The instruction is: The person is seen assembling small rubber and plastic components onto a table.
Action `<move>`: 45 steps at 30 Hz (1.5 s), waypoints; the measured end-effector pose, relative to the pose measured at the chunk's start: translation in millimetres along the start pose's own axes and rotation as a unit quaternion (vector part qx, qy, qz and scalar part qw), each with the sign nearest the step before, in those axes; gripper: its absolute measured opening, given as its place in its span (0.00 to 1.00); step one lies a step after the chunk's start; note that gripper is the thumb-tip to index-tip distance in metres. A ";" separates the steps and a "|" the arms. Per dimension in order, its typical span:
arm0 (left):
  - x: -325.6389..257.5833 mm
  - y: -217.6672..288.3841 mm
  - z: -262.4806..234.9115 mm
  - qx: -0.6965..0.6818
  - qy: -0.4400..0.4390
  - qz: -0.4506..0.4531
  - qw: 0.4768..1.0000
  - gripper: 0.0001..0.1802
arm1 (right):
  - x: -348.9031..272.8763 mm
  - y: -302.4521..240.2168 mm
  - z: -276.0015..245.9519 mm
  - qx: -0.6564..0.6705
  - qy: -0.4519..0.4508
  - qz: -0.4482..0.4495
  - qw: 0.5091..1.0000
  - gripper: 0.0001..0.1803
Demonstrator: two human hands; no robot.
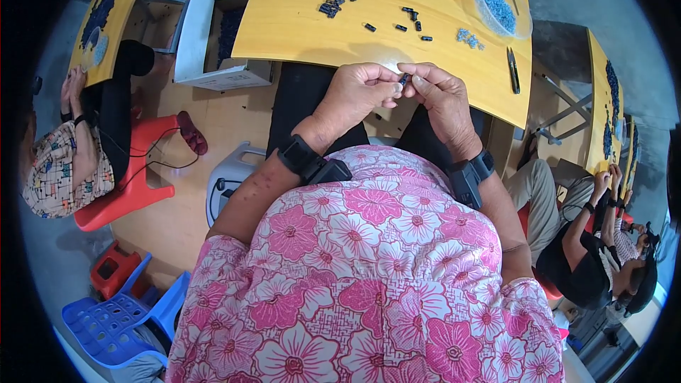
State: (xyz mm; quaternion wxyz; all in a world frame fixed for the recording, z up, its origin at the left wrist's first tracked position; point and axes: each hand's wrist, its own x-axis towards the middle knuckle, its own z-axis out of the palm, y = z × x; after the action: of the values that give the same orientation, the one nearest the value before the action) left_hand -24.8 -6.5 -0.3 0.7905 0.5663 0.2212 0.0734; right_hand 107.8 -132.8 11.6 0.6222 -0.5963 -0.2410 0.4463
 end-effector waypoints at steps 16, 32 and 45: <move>-2.1 1.6 2.5 0.000 -0.001 -0.019 1.000 0.10 | -0.3 -3.8 2.1 -0.018 0.014 0.000 1.000 0.09; 0.0 -0.2 3.8 0.093 0.040 0.040 0.994 0.07 | 1.8 3.6 3.0 0.028 0.030 0.014 0.999 0.05; 1.3 -5.1 2.4 0.071 0.047 0.035 0.996 0.09 | 1.6 13.4 6.2 0.136 0.046 0.071 0.987 0.08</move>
State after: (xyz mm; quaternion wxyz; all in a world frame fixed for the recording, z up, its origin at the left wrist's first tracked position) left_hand -23.2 -9.8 -4.7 0.7341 0.6240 0.2433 0.1117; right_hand 99.8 -129.6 -0.5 0.6747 -0.5415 -0.1064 0.4902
